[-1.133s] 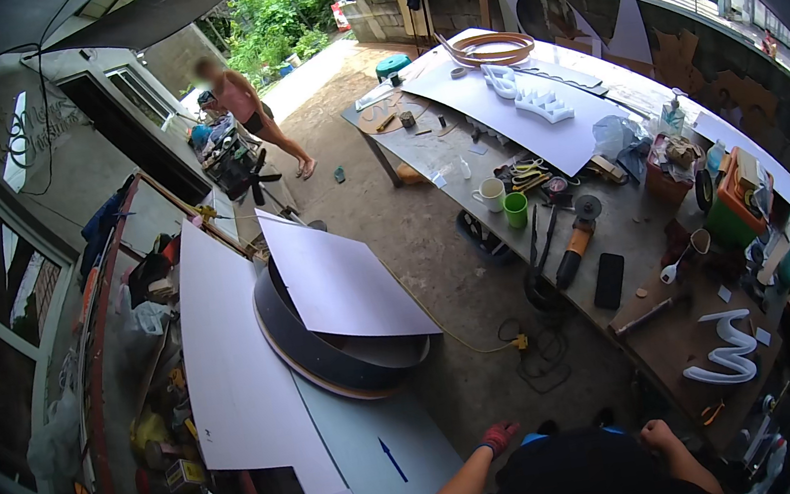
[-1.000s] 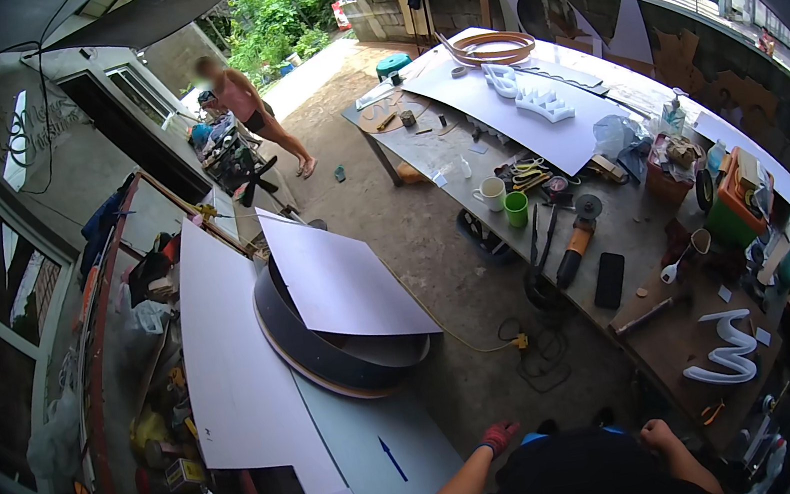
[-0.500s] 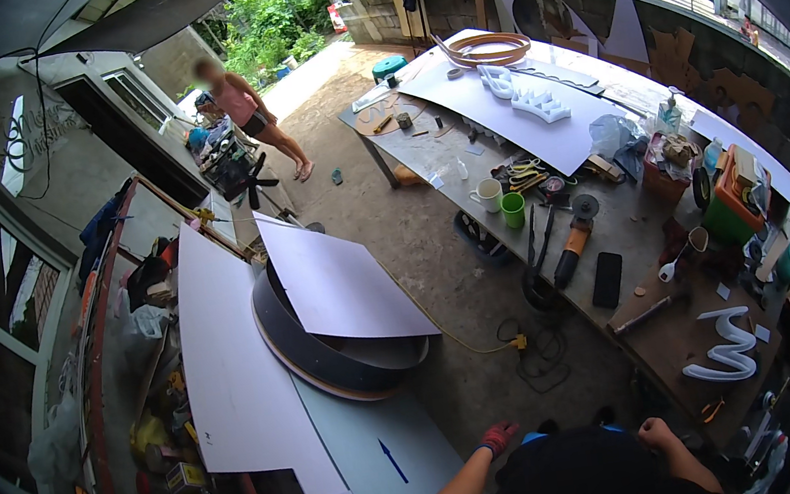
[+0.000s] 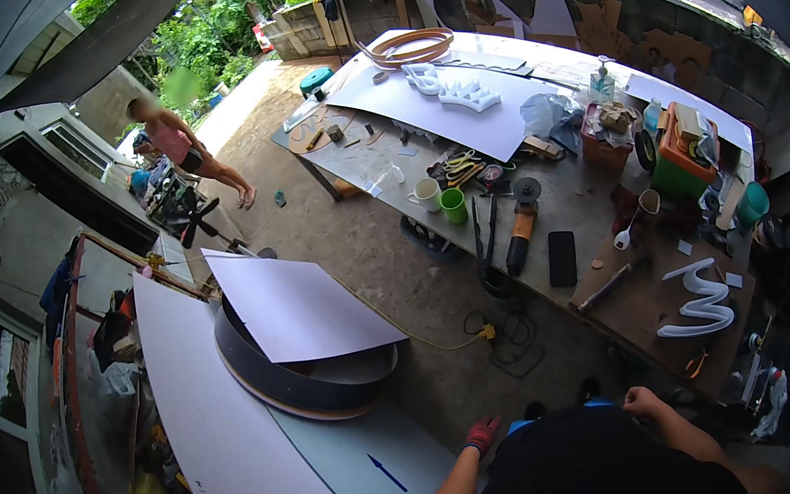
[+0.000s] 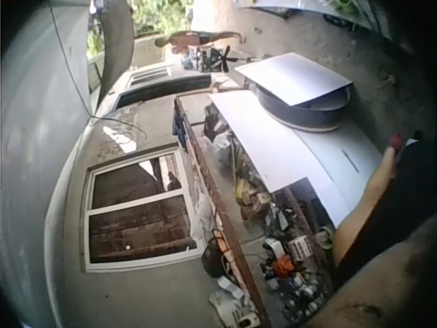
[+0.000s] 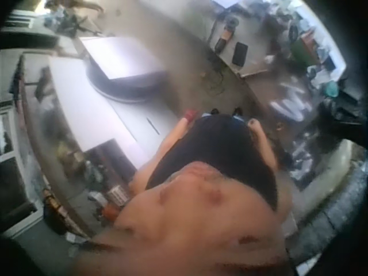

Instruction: The recorder is assembling or finishing a 3D signage component by applying glue and using a heat gun.

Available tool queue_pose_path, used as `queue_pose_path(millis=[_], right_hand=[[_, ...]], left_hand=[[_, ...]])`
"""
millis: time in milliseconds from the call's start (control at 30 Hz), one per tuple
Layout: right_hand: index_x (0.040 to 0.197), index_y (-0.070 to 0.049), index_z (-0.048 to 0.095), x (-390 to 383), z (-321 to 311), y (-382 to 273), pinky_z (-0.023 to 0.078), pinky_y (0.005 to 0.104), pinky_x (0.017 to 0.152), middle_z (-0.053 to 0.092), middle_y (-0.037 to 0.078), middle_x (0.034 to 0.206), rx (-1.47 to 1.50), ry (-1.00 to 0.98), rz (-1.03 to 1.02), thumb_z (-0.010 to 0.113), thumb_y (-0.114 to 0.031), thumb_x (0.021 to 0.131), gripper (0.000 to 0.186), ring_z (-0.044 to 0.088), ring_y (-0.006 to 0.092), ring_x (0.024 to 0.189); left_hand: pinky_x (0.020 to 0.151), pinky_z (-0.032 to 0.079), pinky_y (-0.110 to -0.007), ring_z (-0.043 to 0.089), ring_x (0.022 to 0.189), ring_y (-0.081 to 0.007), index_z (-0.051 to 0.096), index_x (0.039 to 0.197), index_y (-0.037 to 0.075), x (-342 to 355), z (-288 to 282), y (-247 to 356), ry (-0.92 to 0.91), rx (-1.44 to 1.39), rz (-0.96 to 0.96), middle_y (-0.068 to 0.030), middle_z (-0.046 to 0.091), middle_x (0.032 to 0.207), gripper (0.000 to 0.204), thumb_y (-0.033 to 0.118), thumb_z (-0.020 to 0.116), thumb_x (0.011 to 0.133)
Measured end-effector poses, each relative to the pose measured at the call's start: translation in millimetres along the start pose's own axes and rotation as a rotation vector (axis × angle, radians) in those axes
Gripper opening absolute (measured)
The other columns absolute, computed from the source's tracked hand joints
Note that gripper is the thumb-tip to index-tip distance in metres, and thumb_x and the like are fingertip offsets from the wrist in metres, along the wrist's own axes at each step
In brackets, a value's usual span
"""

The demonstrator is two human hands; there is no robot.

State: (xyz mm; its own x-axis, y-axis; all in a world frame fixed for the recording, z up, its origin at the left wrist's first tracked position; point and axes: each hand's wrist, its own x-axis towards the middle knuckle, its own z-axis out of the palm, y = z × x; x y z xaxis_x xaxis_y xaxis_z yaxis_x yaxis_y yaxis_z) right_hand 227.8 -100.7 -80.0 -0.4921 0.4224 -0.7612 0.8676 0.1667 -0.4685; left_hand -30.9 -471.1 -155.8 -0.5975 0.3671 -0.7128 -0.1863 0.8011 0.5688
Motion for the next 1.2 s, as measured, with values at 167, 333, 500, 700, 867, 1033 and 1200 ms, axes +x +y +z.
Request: queue_pose_path(millis=[167,333,500,700,867,1033,1200], right_hand=[[0.081,-0.004,0.063,-5,-1,-2,0.053,0.0308,0.065,0.067,0.008,0.077,0.028,-0.012,0.012,0.073,-0.011,0.071,0.016,0.065,0.0163,0.071],[0.082,-0.003,0.064,-13,-4,-12,0.051,0.0318,0.066,0.065,0.006,0.075,0.041,-0.012,-0.004,0.072,-0.012,0.071,0.016,0.062,0.0168,0.07],[0.082,-0.004,0.064,-16,-4,-19,0.051,0.0327,0.067,0.066,0.008,0.076,0.009,-0.01,0.04,0.071,-0.014,0.071,0.017,0.064,0.018,0.071],[0.081,-0.004,0.064,-18,0,-20,0.052,0.0328,0.067,0.066,0.008,0.075,-0.007,0.009,-0.015,0.071,-0.015,0.071,0.016,0.065,0.0184,0.072],[0.08,-0.004,0.063,-20,3,-19,0.052,0.0328,0.066,0.066,0.008,0.075,0.011,0.012,0.014,0.07,-0.013,0.072,0.015,0.065,0.0177,0.071],[0.08,-0.004,0.063,-26,3,-26,0.052,0.0328,0.066,0.065,0.008,0.074,0.002,0.005,0.015,0.07,-0.013,0.072,0.014,0.065,0.0177,0.07],[0.08,-0.004,0.062,-28,5,-26,0.052,0.0329,0.065,0.066,0.008,0.074,0.021,-0.004,0.037,0.07,-0.013,0.072,0.015,0.065,0.0179,0.07]], left_hand=[[0.095,0.045,-0.041,0.06,0.111,-0.0362,0.065,0.116,0.004,-5,-10,11,-0.038,0.039,-0.016,-0.0204,0.066,0.114,0.053,0.05,0.054,0.09],[0.077,0.049,-0.035,0.065,0.078,-0.0194,0.067,0.105,0.001,7,-4,-8,0.052,0.064,0.12,-0.0106,0.07,0.091,0.043,0.041,0.056,0.093],[0.093,0.046,-0.04,0.062,0.108,-0.0353,0.066,0.114,0.005,9,-10,-2,-0.049,0.047,0.013,-0.0199,0.067,0.112,0.052,0.049,0.055,0.09],[0.076,0.05,-0.035,0.067,0.079,-0.0203,0.067,0.108,0.0,8,-12,-3,0.039,0.052,0.12,-0.0118,0.071,0.093,0.044,0.04,0.057,0.093],[0.075,0.051,-0.035,0.067,0.078,-0.0209,0.067,0.108,0.0,-19,-26,36,-0.031,-0.047,0.035,-0.0124,0.071,0.093,0.044,0.04,0.057,0.092],[0.074,0.051,-0.035,0.067,0.076,-0.0213,0.066,0.109,0.001,-15,-24,25,-0.027,-0.044,0.045,-0.0126,0.071,0.093,0.043,0.04,0.058,0.092],[0.075,0.051,-0.035,0.067,0.078,-0.0214,0.065,0.11,0.0,-12,-25,19,-0.035,-0.057,0.048,-0.0123,0.071,0.093,0.041,0.037,0.057,0.093]])
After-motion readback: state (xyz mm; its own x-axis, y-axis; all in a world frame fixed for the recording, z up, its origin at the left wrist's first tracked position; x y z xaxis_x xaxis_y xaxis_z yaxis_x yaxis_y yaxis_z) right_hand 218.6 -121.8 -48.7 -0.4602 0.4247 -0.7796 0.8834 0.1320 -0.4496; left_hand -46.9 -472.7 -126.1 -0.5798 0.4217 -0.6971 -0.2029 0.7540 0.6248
